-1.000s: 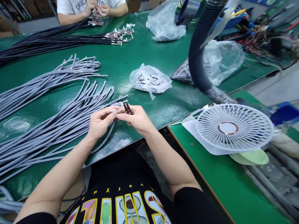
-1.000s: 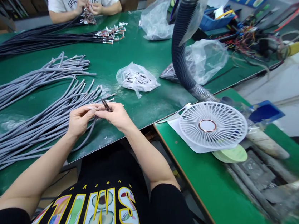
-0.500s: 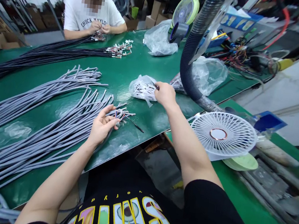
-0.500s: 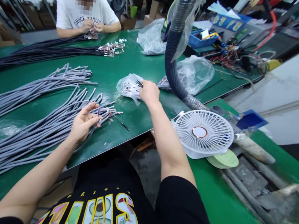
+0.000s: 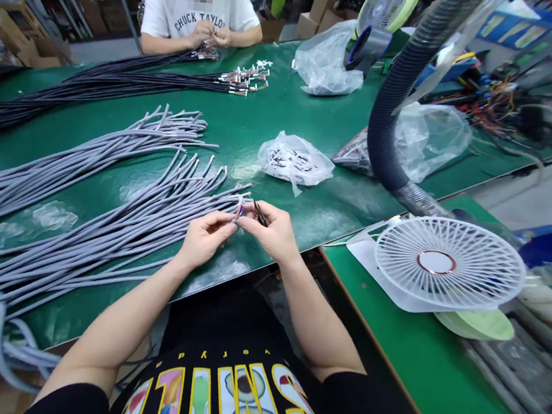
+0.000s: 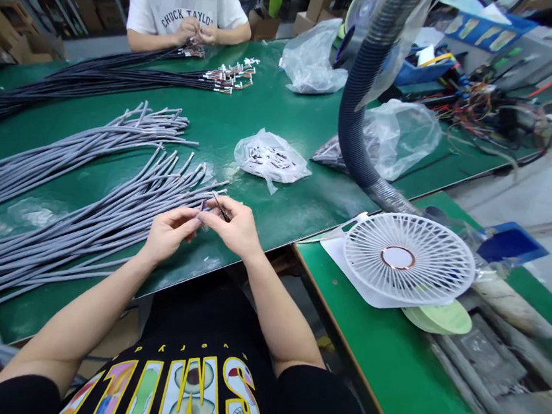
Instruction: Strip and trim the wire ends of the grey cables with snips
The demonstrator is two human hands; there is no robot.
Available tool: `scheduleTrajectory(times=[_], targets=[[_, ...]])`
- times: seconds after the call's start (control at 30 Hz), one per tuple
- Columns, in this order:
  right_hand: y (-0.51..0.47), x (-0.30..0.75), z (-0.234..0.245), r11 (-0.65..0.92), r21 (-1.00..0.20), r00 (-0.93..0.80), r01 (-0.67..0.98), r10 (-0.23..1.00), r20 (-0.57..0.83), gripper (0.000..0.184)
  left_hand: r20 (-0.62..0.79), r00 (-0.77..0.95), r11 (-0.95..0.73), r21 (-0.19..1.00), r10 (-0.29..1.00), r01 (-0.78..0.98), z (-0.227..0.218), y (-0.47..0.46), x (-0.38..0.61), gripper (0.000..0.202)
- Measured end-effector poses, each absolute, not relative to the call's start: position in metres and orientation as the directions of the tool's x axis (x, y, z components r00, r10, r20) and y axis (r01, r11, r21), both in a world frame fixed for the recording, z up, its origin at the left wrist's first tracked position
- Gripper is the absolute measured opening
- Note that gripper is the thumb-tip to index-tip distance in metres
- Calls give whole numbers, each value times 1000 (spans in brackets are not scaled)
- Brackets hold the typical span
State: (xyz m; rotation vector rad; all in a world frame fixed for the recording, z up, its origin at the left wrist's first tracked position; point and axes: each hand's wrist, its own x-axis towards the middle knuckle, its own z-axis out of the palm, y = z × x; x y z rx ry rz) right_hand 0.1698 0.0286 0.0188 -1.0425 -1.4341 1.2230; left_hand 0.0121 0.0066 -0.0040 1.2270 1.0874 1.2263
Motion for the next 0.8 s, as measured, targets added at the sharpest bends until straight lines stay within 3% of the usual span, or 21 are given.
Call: scheduleTrajectory(times=[0.13,0.4,0.8], targets=[[23,159,20,166,-986,-158,-6,974,165,21,147,65,-146,989,987,-10,-8,2,12,19],[22,158,17,96,-993,-128,-72,986,105,15,98,-27,-100,993,995,-59,-7,1,13,27],[24,156,18,109,-988,-166,-106,978,125,13,59,-8,-59,996,998,-70,-1,0,14,29]])
